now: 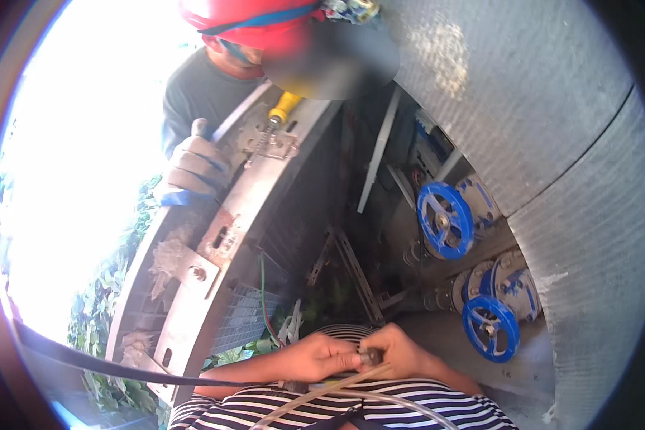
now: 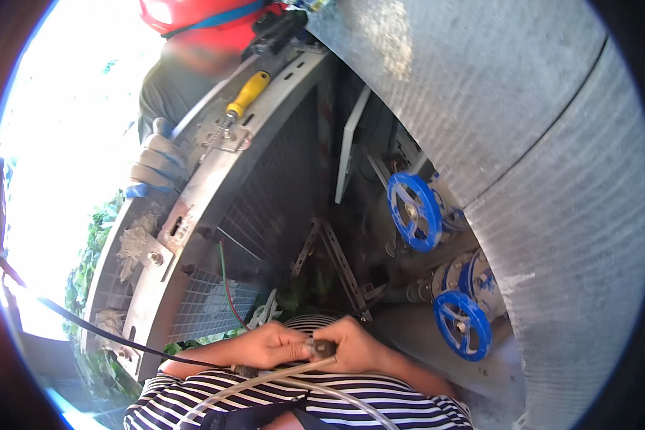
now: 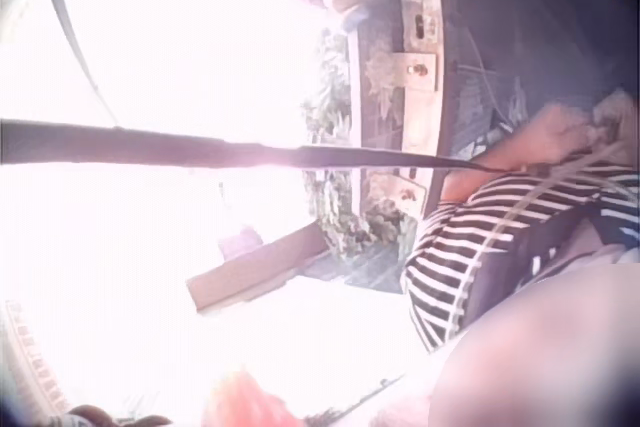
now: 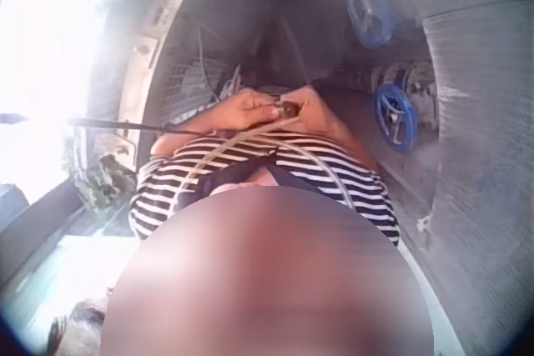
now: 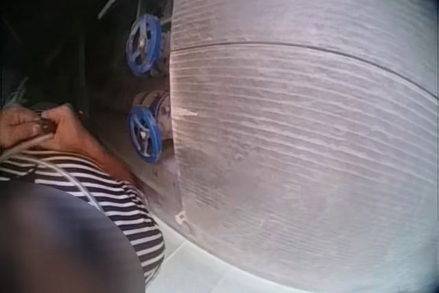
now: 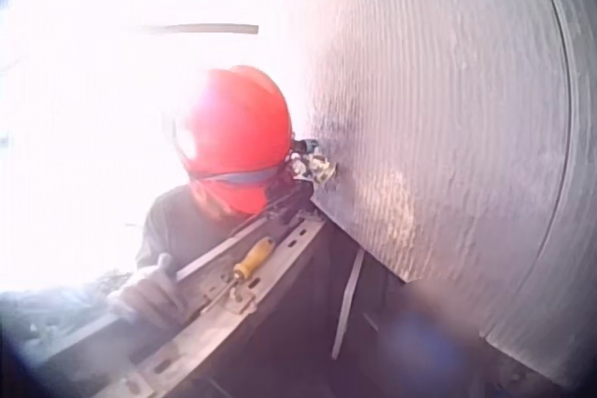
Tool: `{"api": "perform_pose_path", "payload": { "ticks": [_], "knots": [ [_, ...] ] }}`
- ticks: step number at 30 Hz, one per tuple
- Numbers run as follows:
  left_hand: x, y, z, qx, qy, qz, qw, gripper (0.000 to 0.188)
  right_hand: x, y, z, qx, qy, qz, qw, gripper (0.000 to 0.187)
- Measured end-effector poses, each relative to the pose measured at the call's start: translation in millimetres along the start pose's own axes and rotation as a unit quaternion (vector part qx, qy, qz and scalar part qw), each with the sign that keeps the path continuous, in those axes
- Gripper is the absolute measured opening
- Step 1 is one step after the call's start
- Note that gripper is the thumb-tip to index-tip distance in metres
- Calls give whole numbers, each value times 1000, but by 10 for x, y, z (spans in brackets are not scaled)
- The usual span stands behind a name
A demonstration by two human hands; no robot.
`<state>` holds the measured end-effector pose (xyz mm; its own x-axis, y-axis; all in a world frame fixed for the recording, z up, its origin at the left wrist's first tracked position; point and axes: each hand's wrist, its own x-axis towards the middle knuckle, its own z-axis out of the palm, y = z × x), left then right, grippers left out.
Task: The person strips insulation from several colored wires using a yellow-handled tool, then uses a screwdriver to work inside an electrical panel. The person also handles a bundle of wires and uses a knife to cut a white tie around them.
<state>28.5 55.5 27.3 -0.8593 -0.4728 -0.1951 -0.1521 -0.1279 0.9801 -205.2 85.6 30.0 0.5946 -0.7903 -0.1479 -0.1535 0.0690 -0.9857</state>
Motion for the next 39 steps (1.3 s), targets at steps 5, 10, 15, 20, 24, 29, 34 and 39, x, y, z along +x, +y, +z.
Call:
{"api": "perform_pose_path", "payload": {
  "ticks": [5,10,15,20,24,29,34,39],
  "knots": [
    [-25,49,-48,-57,-72,15,996,38,-48,16,-1,-32,2,-85,996,24],
    [-17,-59,-75,-14,-94,27,995,37,76,-79,-49,-10,-84,-41,996,25],
    [-8,-110,-43,56,-46,-7,997,36,181,-273,-77,-108,-104,109,983,33],
    [-13,8,-19,-48,-58,30,997,40,24,25,-4,-35,-23,-56,998,28],
    [49,-115,54,-66,-62,65,994,39,-8,38,28,-61,19,-110,992,24],
    [72,-88,47,-83,-75,71,991,40,-45,31,103,-60,50,-131,988,18],
    [-196,-283,26,-106,1,66,992,47,-509,137,-263,106,75,-230,965,21],
    [-101,-160,-35,-183,12,21,983,46,-240,284,-62,387,203,-122,891,20]
  ]
}}
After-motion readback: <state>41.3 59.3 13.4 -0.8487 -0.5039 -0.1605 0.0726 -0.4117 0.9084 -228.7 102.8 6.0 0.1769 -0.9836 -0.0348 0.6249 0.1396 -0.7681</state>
